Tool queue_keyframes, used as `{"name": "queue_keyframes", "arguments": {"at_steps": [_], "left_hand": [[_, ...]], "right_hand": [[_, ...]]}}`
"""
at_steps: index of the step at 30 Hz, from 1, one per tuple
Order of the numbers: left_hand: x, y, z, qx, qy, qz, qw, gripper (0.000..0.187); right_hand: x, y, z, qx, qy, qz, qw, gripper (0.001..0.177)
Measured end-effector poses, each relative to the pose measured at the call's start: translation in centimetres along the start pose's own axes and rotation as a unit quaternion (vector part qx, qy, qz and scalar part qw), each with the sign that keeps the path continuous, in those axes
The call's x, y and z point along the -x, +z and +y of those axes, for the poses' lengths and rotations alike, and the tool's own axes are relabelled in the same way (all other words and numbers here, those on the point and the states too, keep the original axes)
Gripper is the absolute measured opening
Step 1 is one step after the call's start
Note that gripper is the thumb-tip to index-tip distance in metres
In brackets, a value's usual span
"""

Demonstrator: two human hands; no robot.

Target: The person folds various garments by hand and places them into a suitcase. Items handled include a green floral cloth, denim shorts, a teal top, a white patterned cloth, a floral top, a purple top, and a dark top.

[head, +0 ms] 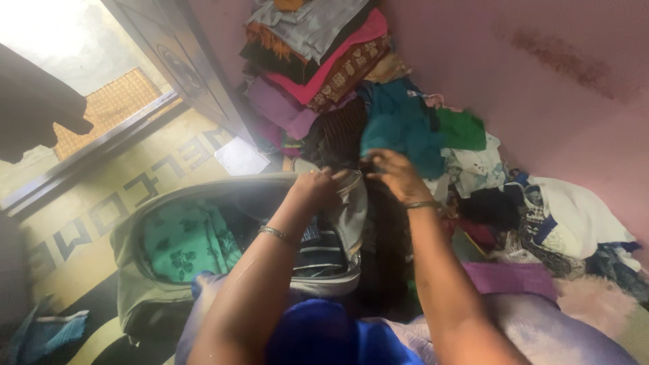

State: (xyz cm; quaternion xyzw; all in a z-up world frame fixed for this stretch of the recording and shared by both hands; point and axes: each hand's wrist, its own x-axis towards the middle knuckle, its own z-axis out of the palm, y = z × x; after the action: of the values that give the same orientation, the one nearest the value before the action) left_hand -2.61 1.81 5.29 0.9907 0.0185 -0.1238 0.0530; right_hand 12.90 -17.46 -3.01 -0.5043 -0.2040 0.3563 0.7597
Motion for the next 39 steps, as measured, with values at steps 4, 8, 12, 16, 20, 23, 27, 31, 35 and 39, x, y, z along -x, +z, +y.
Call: {"name": "queue_keyframes", "arguments": {"at_steps": [4,8,12,16,20,23,27,31,35,39], "left_hand": [[-0.3,-1.5,0.2,0.049,-0.055,0.083,0.994,0.071],[1.4,-3.1,0.1,0.092,-0.001,0.149,0.984,0.066],[4.0,-5.8,2.2,0.104,0.028,0.188,0.976,0.067],[6.6,-7.5,3.9,0.139,0.050,0.238,0.960,0.068],[7.2,-8.7,4.6,0.186,0.071,0.292,0.936,0.070],[6.9,-8.8,3.4,0.242,0.090,0.318,0.912,0.071],[4.2,-6.8,1.5,0.292,0.095,0.254,0.917,0.033],[0.9,-5.6,-0.1,0.280,0.063,0.400,0.870,0.023],[3.2,-7.4,-1.0,0.478,-0.007,0.410,0.776,0.027],[5.6,-9.7,-1.4,0.602,0.090,0.357,0.709,0.027]], "right_hand": [[3.5,7.9,-6.3,0.042,-0.047,-0.171,0.983,0.048],[7.9,13.2,-12.0,0.074,-0.075,-0.209,0.972,0.049],[12.4,17.7,-14.6,0.100,-0.088,-0.263,0.956,0.050],[15.4,21.7,-14.3,0.126,-0.082,-0.366,0.918,0.052],[18.5,24.5,-13.9,0.143,-0.060,-0.446,0.882,0.052],[19.7,25.5,-14.3,0.178,-0.120,-0.475,0.854,0.051],[20.4,23.8,-15.9,0.212,-0.118,-0.396,0.886,0.052],[21.0,20.6,-17.9,0.100,-0.152,-0.203,0.962,0.053],[20.4,15.9,-22.0,-0.058,-0.325,-0.127,0.935,0.047],[21.3,12.0,-24.8,0.005,-0.382,0.002,0.924,0.032]]}}
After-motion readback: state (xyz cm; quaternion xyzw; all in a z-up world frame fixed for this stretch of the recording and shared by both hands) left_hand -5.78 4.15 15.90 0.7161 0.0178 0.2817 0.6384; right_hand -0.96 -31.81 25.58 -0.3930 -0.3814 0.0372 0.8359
